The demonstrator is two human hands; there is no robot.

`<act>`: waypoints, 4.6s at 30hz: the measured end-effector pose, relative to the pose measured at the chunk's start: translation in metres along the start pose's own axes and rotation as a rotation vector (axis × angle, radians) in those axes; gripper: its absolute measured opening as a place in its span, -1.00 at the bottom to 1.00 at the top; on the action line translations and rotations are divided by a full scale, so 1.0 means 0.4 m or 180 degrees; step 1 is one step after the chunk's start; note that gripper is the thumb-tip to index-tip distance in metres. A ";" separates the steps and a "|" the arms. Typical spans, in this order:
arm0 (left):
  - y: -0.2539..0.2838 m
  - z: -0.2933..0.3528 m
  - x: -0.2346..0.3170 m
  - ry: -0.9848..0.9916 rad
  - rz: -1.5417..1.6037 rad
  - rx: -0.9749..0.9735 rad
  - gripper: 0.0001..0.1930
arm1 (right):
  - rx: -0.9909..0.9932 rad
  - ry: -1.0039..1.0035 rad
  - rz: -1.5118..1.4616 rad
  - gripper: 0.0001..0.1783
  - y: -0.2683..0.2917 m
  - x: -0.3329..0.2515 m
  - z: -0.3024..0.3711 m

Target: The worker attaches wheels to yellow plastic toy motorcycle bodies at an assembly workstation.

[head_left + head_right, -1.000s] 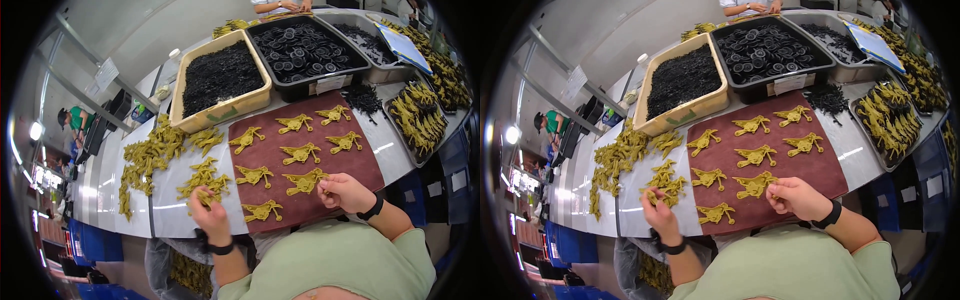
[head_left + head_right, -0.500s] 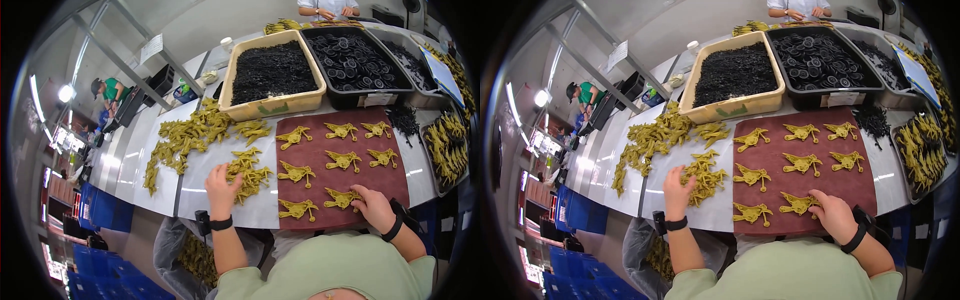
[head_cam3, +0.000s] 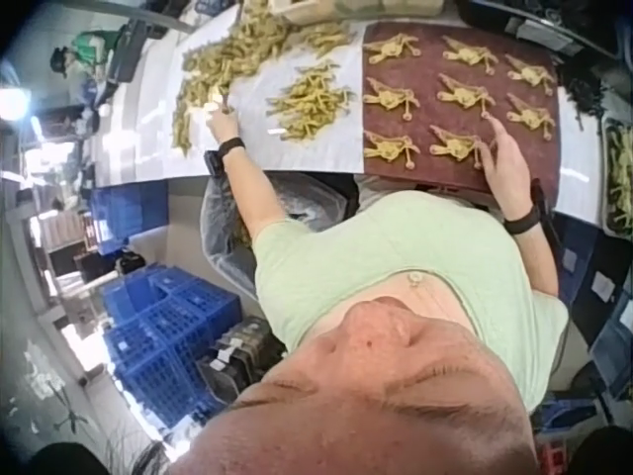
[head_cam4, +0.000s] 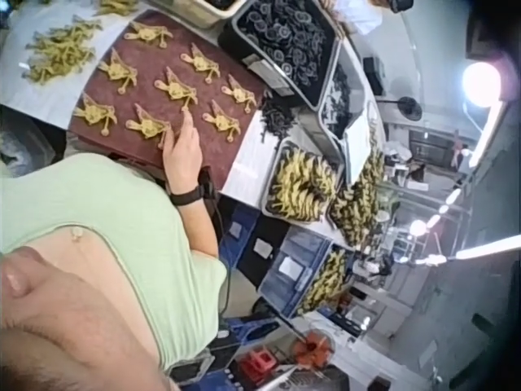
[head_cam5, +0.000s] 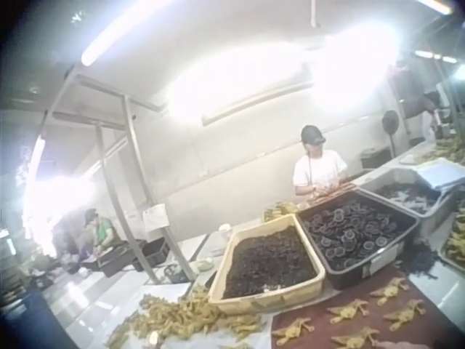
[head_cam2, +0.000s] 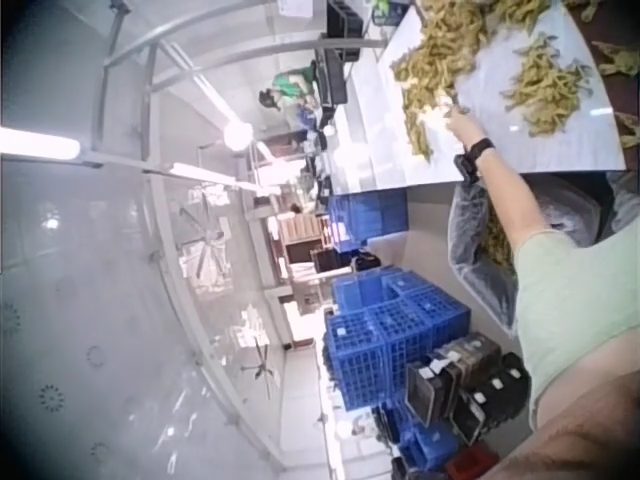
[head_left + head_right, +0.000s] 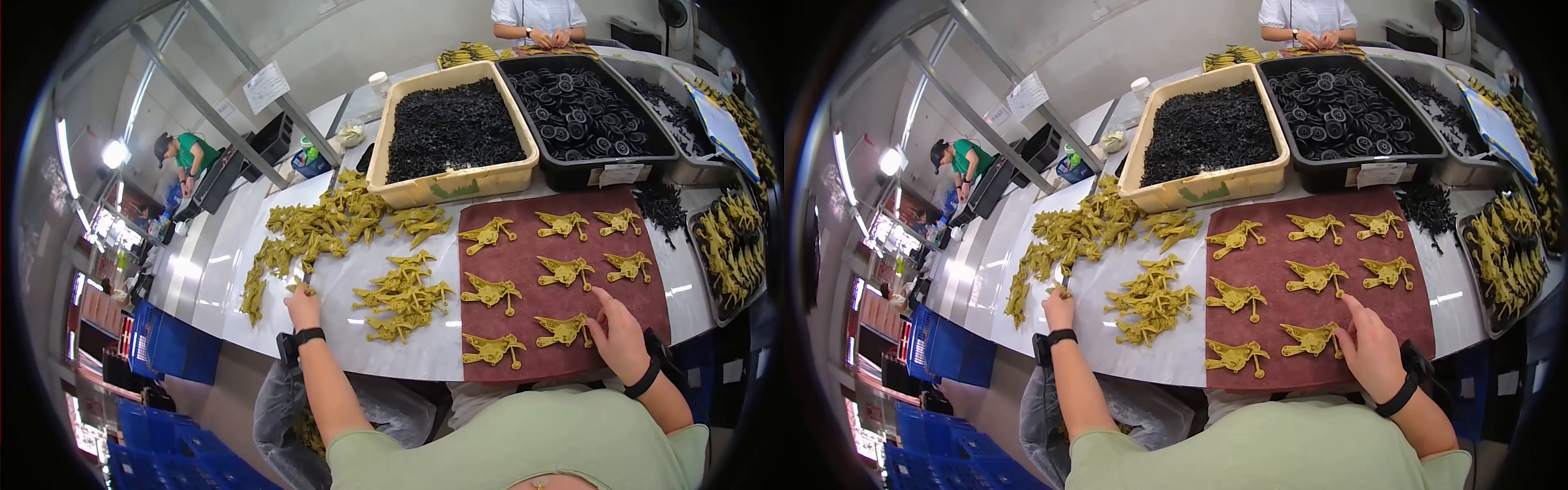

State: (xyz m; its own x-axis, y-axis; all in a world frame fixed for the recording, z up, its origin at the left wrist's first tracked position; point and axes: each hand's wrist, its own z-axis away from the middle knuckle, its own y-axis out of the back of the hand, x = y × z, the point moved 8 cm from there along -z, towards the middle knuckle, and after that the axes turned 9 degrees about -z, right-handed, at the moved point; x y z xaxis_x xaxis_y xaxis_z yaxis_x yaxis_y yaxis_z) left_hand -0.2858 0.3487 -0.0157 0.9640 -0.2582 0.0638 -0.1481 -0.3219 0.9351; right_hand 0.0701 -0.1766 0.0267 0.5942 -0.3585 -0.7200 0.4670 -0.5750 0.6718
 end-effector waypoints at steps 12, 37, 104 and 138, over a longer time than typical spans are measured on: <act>0.532 0.492 0.511 -0.1836 0.1858 0.1220 -0.77 | -0.1181 0.0398 -0.1927 -0.77 -0.067 -0.205 -0.042; 0.488 0.663 0.640 -0.2191 0.3226 0.1404 -0.55 | -0.1587 -0.1467 -0.4029 -0.79 -0.030 -0.032 0.070; -0.457 0.234 0.841 0.0445 0.5388 -0.1030 -0.65 | 0.1927 0.0025 0.0892 -0.79 0.338 0.518 0.125; -0.412 0.625 1.018 -0.2410 0.3660 -0.1357 -0.53 | 0.2678 -0.0201 0.0416 -0.91 0.276 0.365 0.172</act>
State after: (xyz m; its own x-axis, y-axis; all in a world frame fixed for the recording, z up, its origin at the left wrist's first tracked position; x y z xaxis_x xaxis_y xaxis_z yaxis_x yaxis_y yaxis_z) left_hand 0.0758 0.0689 -0.2309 -0.0090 -0.6386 0.7695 -0.5415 0.6501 0.5331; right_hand 0.1633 -0.3431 -0.0161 0.5603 -0.4859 -0.6708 -0.2594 -0.8720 0.4151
